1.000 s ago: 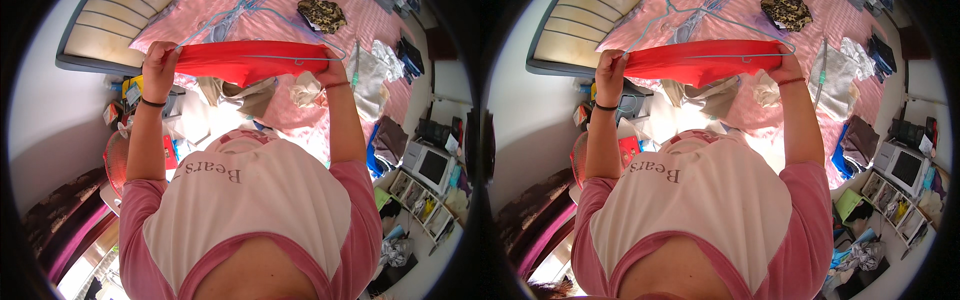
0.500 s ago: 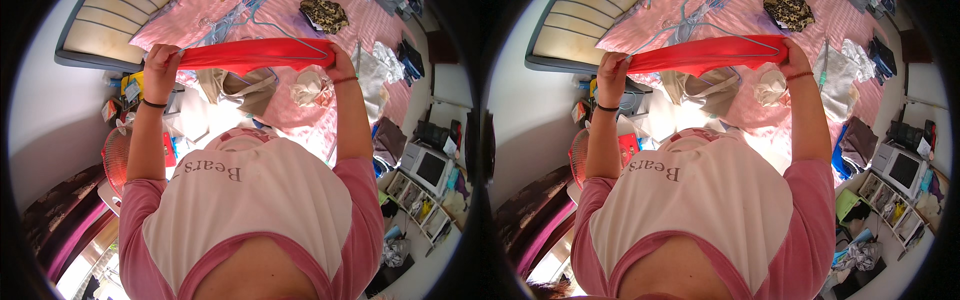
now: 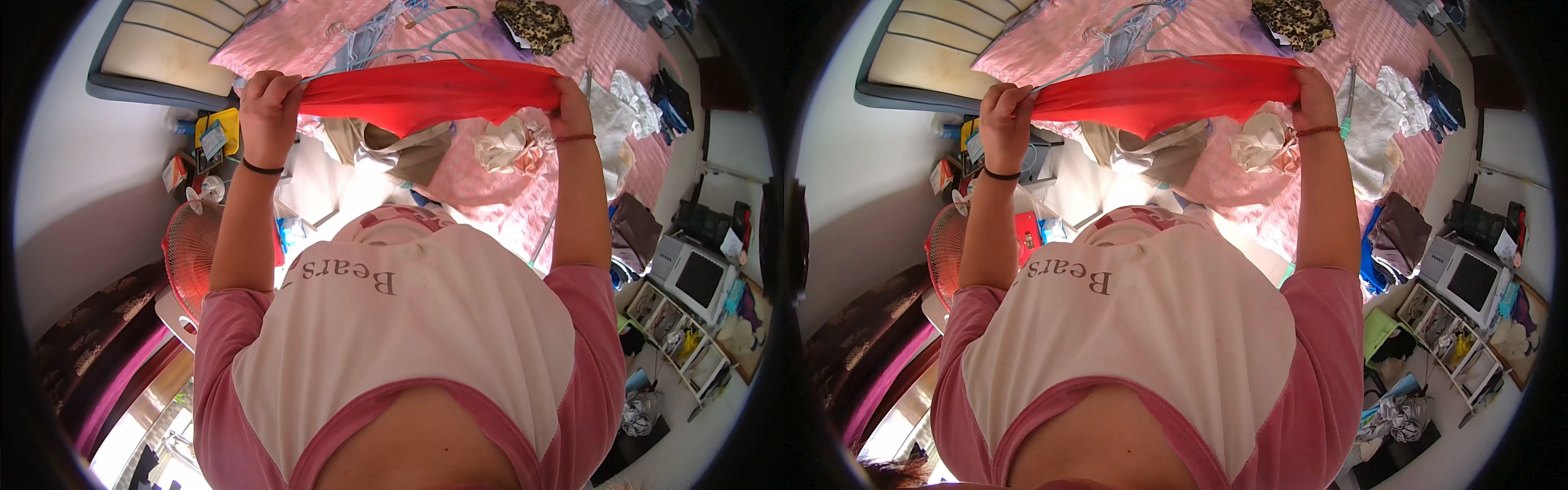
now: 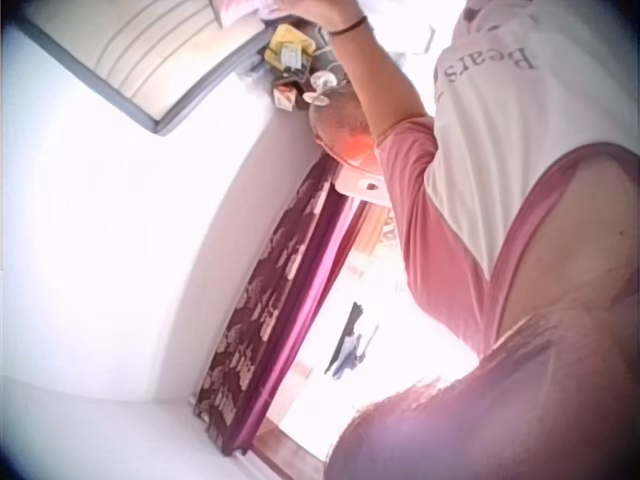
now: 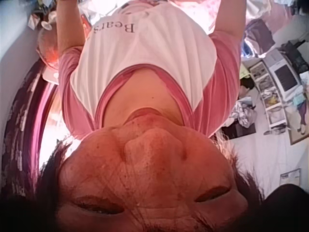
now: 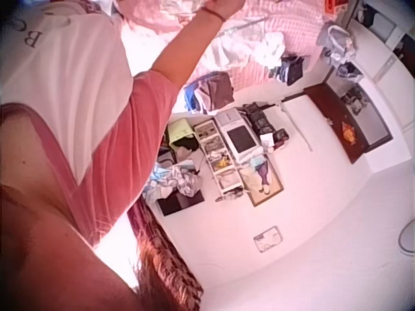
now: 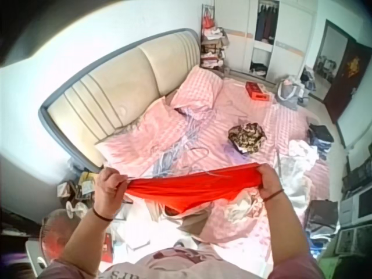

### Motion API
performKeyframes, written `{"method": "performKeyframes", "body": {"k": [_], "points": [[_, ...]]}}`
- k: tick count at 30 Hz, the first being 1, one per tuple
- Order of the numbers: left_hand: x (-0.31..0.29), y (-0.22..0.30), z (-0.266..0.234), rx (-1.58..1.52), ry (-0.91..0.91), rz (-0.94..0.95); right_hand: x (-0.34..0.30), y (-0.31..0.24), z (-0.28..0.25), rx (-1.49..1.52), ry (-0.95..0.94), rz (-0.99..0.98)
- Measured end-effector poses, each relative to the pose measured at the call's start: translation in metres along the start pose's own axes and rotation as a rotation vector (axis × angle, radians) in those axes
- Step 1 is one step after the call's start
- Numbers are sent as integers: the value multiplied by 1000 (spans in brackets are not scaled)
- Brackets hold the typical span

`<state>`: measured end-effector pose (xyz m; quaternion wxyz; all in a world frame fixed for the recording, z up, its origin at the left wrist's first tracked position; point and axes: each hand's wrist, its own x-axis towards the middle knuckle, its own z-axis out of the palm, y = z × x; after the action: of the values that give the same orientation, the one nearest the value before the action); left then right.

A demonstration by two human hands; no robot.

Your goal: The person places clothes and a towel onto hangers, then uses a reacher tool to hang them on a high rack on a balcony before picking up shoes and a bucket.

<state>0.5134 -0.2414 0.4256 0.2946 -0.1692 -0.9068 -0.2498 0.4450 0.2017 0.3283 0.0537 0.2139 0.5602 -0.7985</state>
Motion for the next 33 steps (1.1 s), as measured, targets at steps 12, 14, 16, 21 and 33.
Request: {"method": "performKeyframes", "body": {"k": [12, 14, 16, 21, 33], "points": [[-16, 7, -4, -103, -105, 3, -115, -21, 97, -1131, -279, -889], [-28, 5, 6, -114, -161, 9, -107, -15, 125, -887, -414, -1032], [-43, -2, 17, -159, -205, -48, -99, 17, 129, -732, -761, -360], [-82, -30, 30, -147, -309, -183, -102, 77, 130, -296, -889, 126], [-151, -69, 107, 49, -685, -395, 80, 255, 130, -593, -539, 218]]}}
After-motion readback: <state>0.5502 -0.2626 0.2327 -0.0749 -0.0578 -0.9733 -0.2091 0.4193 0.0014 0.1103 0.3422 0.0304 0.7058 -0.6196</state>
